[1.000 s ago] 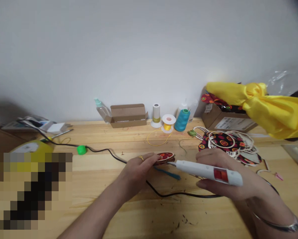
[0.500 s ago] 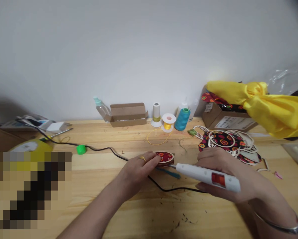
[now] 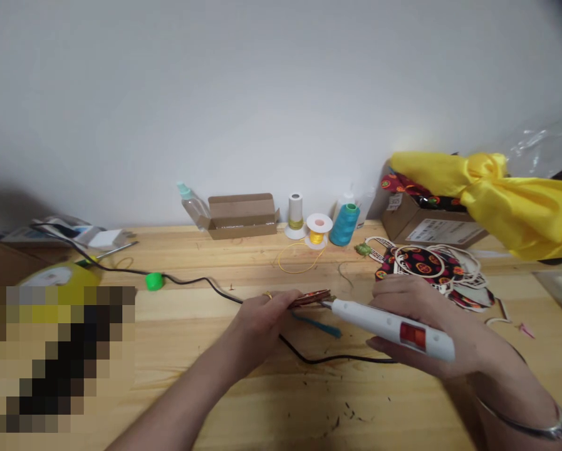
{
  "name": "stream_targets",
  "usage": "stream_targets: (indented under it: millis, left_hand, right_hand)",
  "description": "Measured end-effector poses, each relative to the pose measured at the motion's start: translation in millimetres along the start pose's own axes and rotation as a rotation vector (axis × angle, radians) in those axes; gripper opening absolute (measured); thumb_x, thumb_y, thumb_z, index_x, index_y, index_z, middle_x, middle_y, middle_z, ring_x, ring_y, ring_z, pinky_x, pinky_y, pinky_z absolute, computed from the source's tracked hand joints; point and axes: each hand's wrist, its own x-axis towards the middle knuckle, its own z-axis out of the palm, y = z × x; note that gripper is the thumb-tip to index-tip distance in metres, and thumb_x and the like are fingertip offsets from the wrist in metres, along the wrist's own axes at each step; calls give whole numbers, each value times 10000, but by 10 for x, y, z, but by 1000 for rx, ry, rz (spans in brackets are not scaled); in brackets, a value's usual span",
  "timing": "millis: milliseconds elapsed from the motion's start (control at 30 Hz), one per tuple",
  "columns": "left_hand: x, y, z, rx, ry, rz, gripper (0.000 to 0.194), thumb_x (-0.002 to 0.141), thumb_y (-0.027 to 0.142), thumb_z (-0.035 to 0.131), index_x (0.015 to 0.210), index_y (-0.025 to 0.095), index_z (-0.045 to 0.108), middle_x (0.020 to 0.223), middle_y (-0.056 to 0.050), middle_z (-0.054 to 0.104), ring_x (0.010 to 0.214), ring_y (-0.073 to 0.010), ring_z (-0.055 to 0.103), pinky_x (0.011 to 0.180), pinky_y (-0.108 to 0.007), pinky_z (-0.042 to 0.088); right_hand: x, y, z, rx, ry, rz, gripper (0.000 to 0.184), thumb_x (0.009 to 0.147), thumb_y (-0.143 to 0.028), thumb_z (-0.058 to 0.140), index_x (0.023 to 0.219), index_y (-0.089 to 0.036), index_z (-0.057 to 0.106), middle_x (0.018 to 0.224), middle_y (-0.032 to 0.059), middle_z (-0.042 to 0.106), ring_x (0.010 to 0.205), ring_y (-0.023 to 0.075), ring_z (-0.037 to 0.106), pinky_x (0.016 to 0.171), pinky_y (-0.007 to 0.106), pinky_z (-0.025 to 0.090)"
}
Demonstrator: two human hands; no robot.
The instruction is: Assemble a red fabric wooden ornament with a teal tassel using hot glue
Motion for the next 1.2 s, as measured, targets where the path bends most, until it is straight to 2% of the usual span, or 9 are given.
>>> stream_targets:
  millis: [167,267,467,733,1200]
  left_hand:
    - [23,69,-16,-216,-118,-120,357,931,197,378,1207,319,569,1172,21,665,1032,-155,631,902,-287,481]
    - [29,85,-24,-281,-126,-165,333,923,208,403,1181,302,592,1144,14,676,1039,-160,628,914,-294,476]
    - [38,95,-25,-389,-98,-165,331,896,197,483,1175,338,592,1145,53,676,1037,-135,627,911,-249,467]
    - [-1,41,-6,-302,-47,-172,348,851,131,533,1143,303,611,1064,48,704,935,-127,647,839,-228,479]
    - [13,73,-2,-353,-99,-190,297,894,190,475,1125,286,635,1104,20,695,1004,-157,634,894,-261,460]
  right_hand:
    - [-14,-6,-18,48,21,-29,196,818,-304,554,680,-189,476,641,2,515,589,126,430,550,287,285]
    - [-17,-9,-21,66,46,-44,189,810,-293,560,679,-191,471,638,-2,505,590,127,423,545,287,276]
    - [-18,-17,-14,38,69,-41,191,807,-284,557,667,-187,472,623,-9,482,580,124,410,543,286,260]
    - [-22,-18,-13,37,97,-40,194,815,-286,552,667,-191,469,623,-14,479,574,123,405,538,283,260]
    - [-17,-12,-47,120,65,-44,198,807,-252,536,638,-191,452,613,-22,462,563,115,400,531,280,269]
